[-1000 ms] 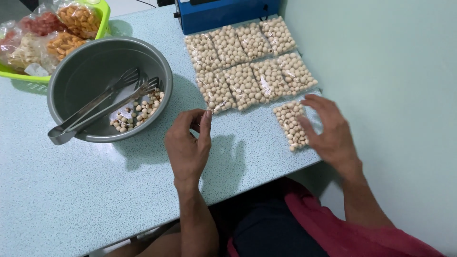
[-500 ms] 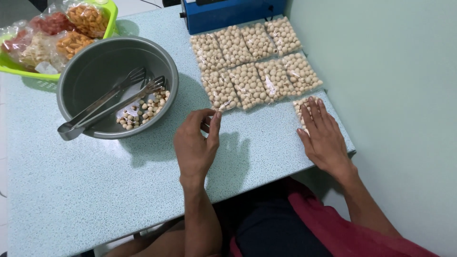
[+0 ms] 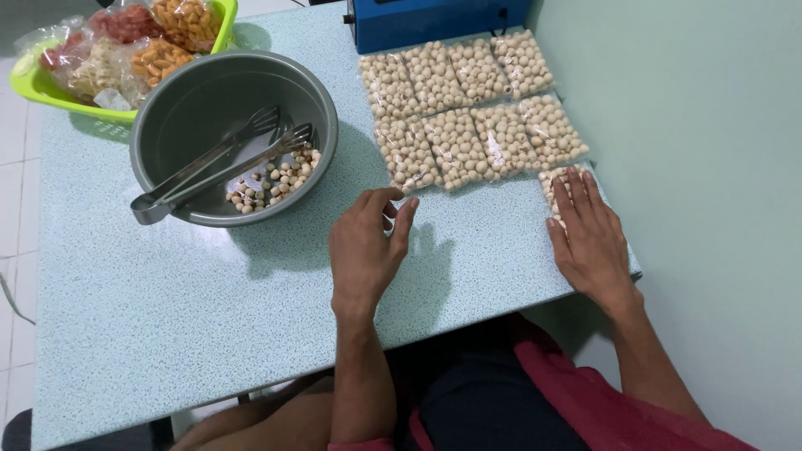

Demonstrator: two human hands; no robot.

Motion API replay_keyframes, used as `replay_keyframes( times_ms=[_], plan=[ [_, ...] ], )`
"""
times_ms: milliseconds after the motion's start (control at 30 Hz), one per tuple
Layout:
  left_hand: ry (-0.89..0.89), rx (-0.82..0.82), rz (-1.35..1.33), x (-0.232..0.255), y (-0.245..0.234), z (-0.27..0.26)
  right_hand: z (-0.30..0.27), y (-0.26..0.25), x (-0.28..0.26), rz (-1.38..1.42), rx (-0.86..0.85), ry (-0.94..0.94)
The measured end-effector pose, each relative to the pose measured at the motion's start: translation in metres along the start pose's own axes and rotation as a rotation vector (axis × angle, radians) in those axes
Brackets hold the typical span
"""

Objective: Packaging small round snacks into plastic bags using a spoon and a small measuring cup at a table.

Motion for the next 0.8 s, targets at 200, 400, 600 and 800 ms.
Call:
replay_keyframes(
  times_ms=[200,400,600,800],
  plan=[
    [-0.025,-0.120,0.062,0.002,0.005,0.000,0.002,0.001,0.004,0.000,0.010,-0.006],
    [-0.025,-0.205,0.109,-0.002,0.014,0.001,0.002,-0.001,0.003,0.004,0.011,-0.015],
    [-0.032,-0.231,0.091,0.003,0.011,0.000,0.002,0.000,0.005,-0.013,0.013,-0.034],
    [-0.067,-0.246,0.109,0.000,0.010,-0.001,0.003,0.000,0.004,-0.025,0.008,-0.029]
  ],
)
Point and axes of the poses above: each hand's wrist, its own z-axis towards the middle knuckle, its own y-axis out of the palm, x = y × z, the point moved 7 cm from there along z, towards the middle knuckle, and after that the axes turned 5 degrees about -z, right-handed, at the moved point
